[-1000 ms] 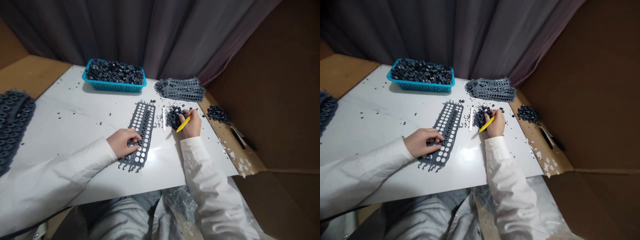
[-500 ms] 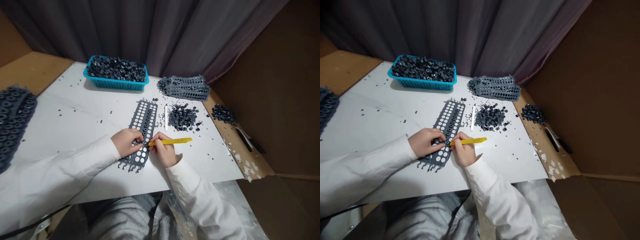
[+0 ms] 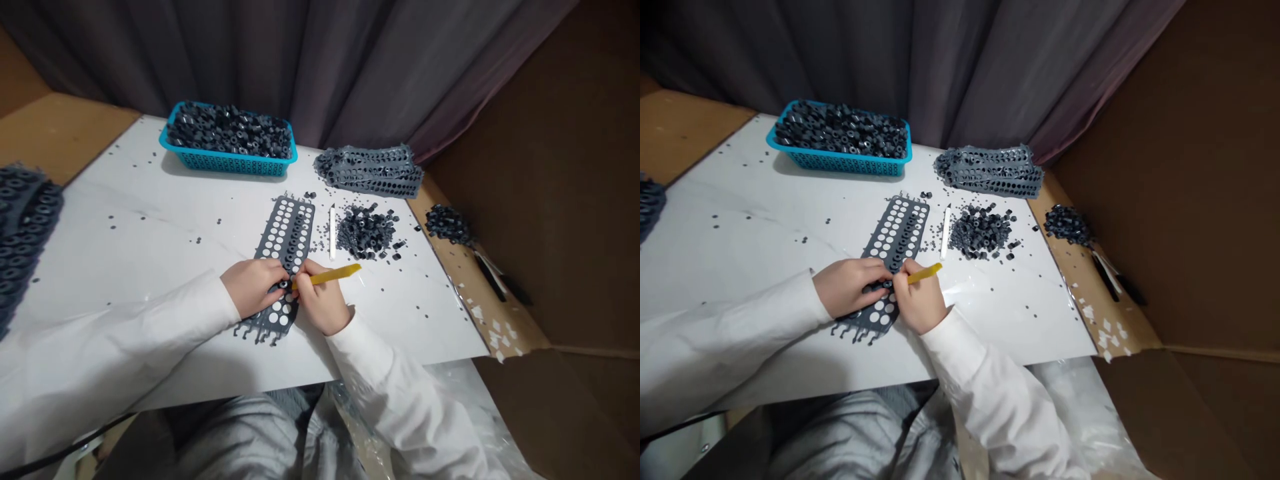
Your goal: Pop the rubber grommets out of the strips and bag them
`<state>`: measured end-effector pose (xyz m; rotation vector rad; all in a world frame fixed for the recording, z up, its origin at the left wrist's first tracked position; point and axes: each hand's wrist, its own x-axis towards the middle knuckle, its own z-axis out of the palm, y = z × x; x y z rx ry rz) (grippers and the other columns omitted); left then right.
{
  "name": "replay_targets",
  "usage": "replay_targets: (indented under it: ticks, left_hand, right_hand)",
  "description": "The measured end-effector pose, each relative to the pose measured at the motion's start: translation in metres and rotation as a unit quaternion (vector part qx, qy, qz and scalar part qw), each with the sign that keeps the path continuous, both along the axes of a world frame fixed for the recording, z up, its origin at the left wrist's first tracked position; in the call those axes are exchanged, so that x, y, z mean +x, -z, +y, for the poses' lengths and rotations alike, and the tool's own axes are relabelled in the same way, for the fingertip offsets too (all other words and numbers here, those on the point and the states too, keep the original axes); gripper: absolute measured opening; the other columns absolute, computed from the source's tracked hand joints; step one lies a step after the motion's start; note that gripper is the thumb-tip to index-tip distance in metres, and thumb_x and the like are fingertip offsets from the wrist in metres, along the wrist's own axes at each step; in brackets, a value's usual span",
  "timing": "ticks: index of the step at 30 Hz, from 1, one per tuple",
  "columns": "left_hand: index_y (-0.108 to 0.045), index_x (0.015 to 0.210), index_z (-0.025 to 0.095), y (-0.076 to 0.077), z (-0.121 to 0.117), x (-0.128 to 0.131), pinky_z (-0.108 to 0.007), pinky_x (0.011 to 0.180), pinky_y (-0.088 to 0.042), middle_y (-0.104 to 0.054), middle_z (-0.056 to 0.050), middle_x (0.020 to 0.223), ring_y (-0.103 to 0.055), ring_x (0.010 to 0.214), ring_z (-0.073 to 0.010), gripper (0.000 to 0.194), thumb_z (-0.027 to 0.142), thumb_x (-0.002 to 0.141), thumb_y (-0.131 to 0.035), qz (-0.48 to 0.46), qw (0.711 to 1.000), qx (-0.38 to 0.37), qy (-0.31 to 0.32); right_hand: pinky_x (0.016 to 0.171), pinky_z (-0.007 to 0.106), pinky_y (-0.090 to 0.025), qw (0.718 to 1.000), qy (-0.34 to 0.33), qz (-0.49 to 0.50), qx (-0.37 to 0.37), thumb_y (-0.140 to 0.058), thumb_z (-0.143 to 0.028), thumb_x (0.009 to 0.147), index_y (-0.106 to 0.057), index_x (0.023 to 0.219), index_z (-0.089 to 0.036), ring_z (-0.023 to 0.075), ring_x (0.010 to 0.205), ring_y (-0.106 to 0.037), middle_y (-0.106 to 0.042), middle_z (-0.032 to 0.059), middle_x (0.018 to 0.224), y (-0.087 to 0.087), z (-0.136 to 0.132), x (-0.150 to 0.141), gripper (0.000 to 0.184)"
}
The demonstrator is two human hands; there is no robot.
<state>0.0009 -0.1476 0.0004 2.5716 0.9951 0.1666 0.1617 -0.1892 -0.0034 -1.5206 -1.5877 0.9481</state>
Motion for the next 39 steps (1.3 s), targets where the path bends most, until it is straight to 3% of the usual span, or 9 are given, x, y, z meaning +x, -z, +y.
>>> replay_targets:
  ticks: [8,13,17,21,24,27,31,34,39]
  left_hand:
    - [-0.063,0.086,0.015,0.001,0.004,0.000,-0.027,0.063,-0.046,-0.062,-0.006,0.085,-0.060,0.075,-0.0178,0.024,0.020,0.089,-0.040,0.029,0.993,0.073,0.082]
    - [-0.064,0.079,0.015,0.001,0.019,-0.004,-0.023,0.068,-0.045,-0.065,-0.003,0.078,-0.059,0.073,-0.0139,0.018,0.025,0.084,-0.050,-0.141,0.986,-0.093,0.014]
    - [-0.065,0.078,0.014,-0.004,0.034,-0.012,-0.025,0.066,-0.044,-0.065,0.000,0.070,-0.057,0.067,-0.0135,0.023,0.037,0.076,-0.060,-0.241,0.937,-0.212,-0.140]
    - [-0.065,0.077,0.012,-0.005,0.040,-0.018,-0.026,0.064,-0.044,-0.066,-0.003,0.073,-0.056,0.066,-0.0126,0.027,0.039,0.072,-0.065,-0.272,0.888,-0.337,-0.154]
    - [-0.064,0.083,0.011,-0.003,0.038,-0.016,-0.020,0.044,-0.031,-0.065,-0.004,0.071,-0.043,0.046,-0.0054,0.030,0.038,0.070,-0.068,-0.283,0.808,-0.491,-0.158]
    - [-0.061,0.089,0.011,0.000,0.034,-0.014,-0.018,0.037,-0.012,-0.062,-0.002,0.067,-0.024,0.037,0.0003,0.038,0.036,0.064,-0.074,-0.317,0.707,-0.607,-0.177]
    - [-0.059,0.088,0.011,0.004,0.030,-0.013,-0.016,0.037,-0.004,-0.059,-0.002,0.068,-0.019,0.037,0.0026,0.037,0.030,0.062,-0.077,-0.359,0.619,-0.677,-0.168]
    - [-0.057,0.084,0.011,0.006,0.028,-0.011,-0.015,0.037,-0.003,-0.058,-0.001,0.070,-0.020,0.037,0.0031,0.032,0.030,0.065,-0.075,-0.364,0.601,-0.692,-0.165]
    - [-0.055,0.079,0.012,0.009,0.025,-0.007,-0.015,0.036,-0.004,-0.052,0.002,0.067,-0.018,0.038,0.0027,0.035,0.035,0.065,-0.077,-0.364,0.607,-0.683,-0.179]
  right_hand:
    - [0.055,0.026,-0.035,0.994,-0.021,-0.102,0.027,-0.036,-0.015,0.080,-0.036,0.060,-0.022,0.0150,0.054,-0.047,-0.047,-0.0011,0.053,-0.006,0.006,-0.007,0.022]
    - [0.052,0.026,-0.034,0.997,-0.019,-0.070,0.022,-0.037,-0.015,0.081,-0.038,0.060,-0.023,0.0152,0.051,-0.047,-0.049,-0.0011,0.052,-0.004,0.005,-0.004,0.023]
    - [0.049,0.025,-0.034,1.000,-0.015,-0.018,0.002,-0.040,-0.014,0.080,-0.040,0.059,-0.023,0.0142,0.048,-0.046,-0.049,-0.0027,0.049,-0.001,0.005,0.000,0.023]
    - [0.047,0.024,-0.036,0.996,-0.002,0.083,-0.036,-0.041,-0.015,0.078,-0.046,0.061,-0.021,0.0123,0.046,-0.047,-0.053,-0.0036,0.049,0.005,0.005,0.002,0.019]
    - [0.043,0.022,-0.035,0.979,0.039,0.193,-0.048,-0.041,-0.017,0.078,-0.050,0.065,-0.020,0.0106,0.041,-0.045,-0.056,-0.0036,0.049,0.008,0.005,0.005,0.016]
    - [0.043,0.022,-0.036,0.961,0.088,0.261,-0.030,-0.041,-0.022,0.082,-0.051,0.067,-0.020,0.0107,0.041,-0.047,-0.059,-0.0024,0.050,0.005,0.006,0.006,0.018]
    - [0.061,0.028,-0.050,0.963,0.105,0.243,0.046,-0.048,-0.033,0.087,-0.055,0.091,-0.022,0.0159,0.068,-0.064,-0.070,0.0035,0.082,-0.001,0.003,0.004,0.014]
    - [0.081,0.035,-0.052,0.974,0.050,0.202,0.093,-0.046,-0.036,0.090,-0.055,0.107,-0.023,0.0199,0.094,-0.066,-0.069,0.0072,0.106,-0.003,-0.002,0.001,0.023]
    - [0.089,0.040,-0.049,0.980,-0.003,0.164,0.114,-0.050,-0.034,0.089,-0.051,0.085,-0.023,0.0214,0.098,-0.066,-0.071,0.0091,0.105,-0.001,-0.005,-0.002,0.011]
